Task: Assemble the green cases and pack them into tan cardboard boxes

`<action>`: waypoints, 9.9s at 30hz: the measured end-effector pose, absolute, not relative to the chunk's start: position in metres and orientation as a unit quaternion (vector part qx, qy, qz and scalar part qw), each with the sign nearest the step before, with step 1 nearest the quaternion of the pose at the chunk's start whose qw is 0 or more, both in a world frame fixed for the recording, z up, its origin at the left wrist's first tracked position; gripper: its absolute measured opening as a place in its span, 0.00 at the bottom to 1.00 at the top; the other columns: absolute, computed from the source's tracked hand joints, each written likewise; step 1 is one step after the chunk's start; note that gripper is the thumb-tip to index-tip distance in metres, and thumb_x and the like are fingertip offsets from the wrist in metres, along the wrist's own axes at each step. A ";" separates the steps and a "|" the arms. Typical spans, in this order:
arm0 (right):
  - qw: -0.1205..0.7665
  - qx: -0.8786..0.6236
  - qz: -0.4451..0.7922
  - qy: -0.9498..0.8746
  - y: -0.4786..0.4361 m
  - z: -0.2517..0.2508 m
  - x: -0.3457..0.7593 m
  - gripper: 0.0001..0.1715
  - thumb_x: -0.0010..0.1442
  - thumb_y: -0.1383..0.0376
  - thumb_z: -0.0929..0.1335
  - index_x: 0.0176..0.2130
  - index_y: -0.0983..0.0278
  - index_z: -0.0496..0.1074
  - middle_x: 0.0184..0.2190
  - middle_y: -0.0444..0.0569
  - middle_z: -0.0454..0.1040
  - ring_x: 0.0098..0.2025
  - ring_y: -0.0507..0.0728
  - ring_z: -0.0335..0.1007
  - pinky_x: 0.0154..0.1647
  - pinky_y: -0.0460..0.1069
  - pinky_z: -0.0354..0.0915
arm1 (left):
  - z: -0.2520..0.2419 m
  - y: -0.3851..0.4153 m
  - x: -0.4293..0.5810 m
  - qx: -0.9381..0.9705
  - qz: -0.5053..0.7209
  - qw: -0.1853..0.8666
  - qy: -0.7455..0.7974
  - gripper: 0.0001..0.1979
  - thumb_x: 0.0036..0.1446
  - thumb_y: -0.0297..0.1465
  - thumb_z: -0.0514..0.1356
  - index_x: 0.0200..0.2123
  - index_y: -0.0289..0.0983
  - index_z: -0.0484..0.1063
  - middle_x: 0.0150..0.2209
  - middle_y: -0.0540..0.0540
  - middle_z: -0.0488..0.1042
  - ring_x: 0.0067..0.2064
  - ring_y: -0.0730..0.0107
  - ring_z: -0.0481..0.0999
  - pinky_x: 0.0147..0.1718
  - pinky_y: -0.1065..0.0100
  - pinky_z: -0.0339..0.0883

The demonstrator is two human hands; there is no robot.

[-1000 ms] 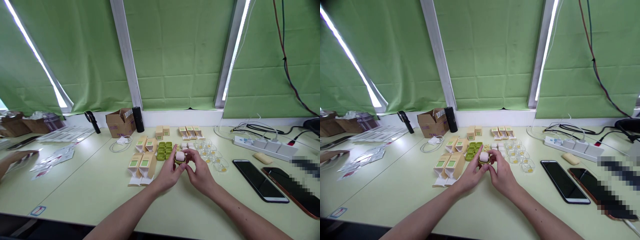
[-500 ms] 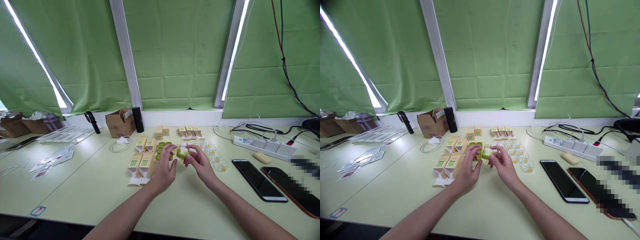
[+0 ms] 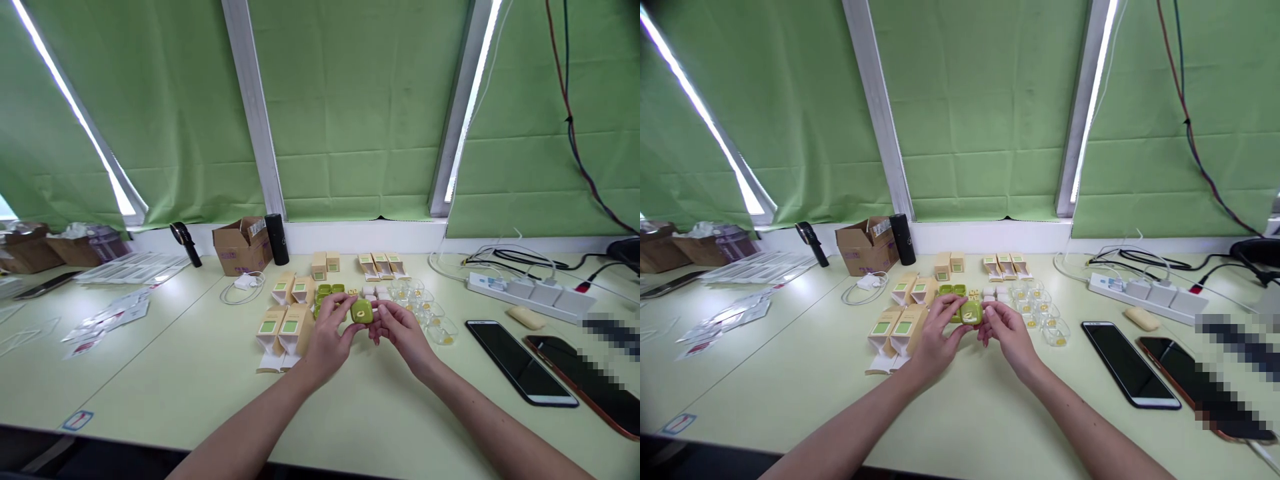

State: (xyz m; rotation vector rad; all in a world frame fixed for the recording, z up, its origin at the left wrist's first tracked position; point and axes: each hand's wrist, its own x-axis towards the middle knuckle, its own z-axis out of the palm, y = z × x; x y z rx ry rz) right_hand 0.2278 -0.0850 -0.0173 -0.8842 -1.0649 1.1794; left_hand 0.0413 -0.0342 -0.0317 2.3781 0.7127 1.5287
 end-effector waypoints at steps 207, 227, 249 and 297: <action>0.663 -0.312 0.603 -0.316 -0.078 -0.029 0.198 0.30 0.48 0.52 0.84 0.46 0.56 0.77 0.40 0.46 0.79 0.40 0.56 0.73 0.38 0.51 0.71 | -0.025 -0.024 0.051 0.550 0.546 0.547 0.317 0.25 0.52 0.45 0.76 0.47 0.35 0.82 0.49 0.37 0.84 0.44 0.59 0.84 0.46 0.62 0.77; 0.647 -0.361 0.472 -0.478 -0.081 -0.021 0.206 0.35 0.53 0.49 0.81 0.54 0.53 0.70 0.39 0.45 0.80 0.43 0.60 0.78 0.51 0.58 0.71 | -0.026 -0.021 0.050 0.538 0.552 0.557 0.308 0.28 0.50 0.47 0.77 0.48 0.35 0.82 0.48 0.36 0.84 0.51 0.52 0.83 0.53 0.55 0.77; 0.655 -0.365 0.461 -0.474 -0.076 -0.028 0.208 0.32 0.58 0.46 0.79 0.55 0.52 0.69 0.44 0.46 0.79 0.47 0.59 0.77 0.54 0.58 0.72 | -0.021 -0.034 0.047 0.608 0.532 0.545 0.226 0.27 0.53 0.39 0.76 0.53 0.39 0.73 0.52 0.40 0.74 0.50 0.61 0.75 0.50 0.61 0.73; 0.687 -0.223 0.608 -0.328 -0.071 -0.031 0.212 0.20 0.61 0.54 0.77 0.51 0.53 0.76 0.41 0.48 0.84 0.40 0.60 0.81 0.49 0.60 0.74 | -0.019 -0.039 0.050 0.621 0.545 0.517 0.223 0.25 0.64 0.43 0.69 0.58 0.39 0.70 0.54 0.38 0.75 0.53 0.59 0.76 0.57 0.56 0.72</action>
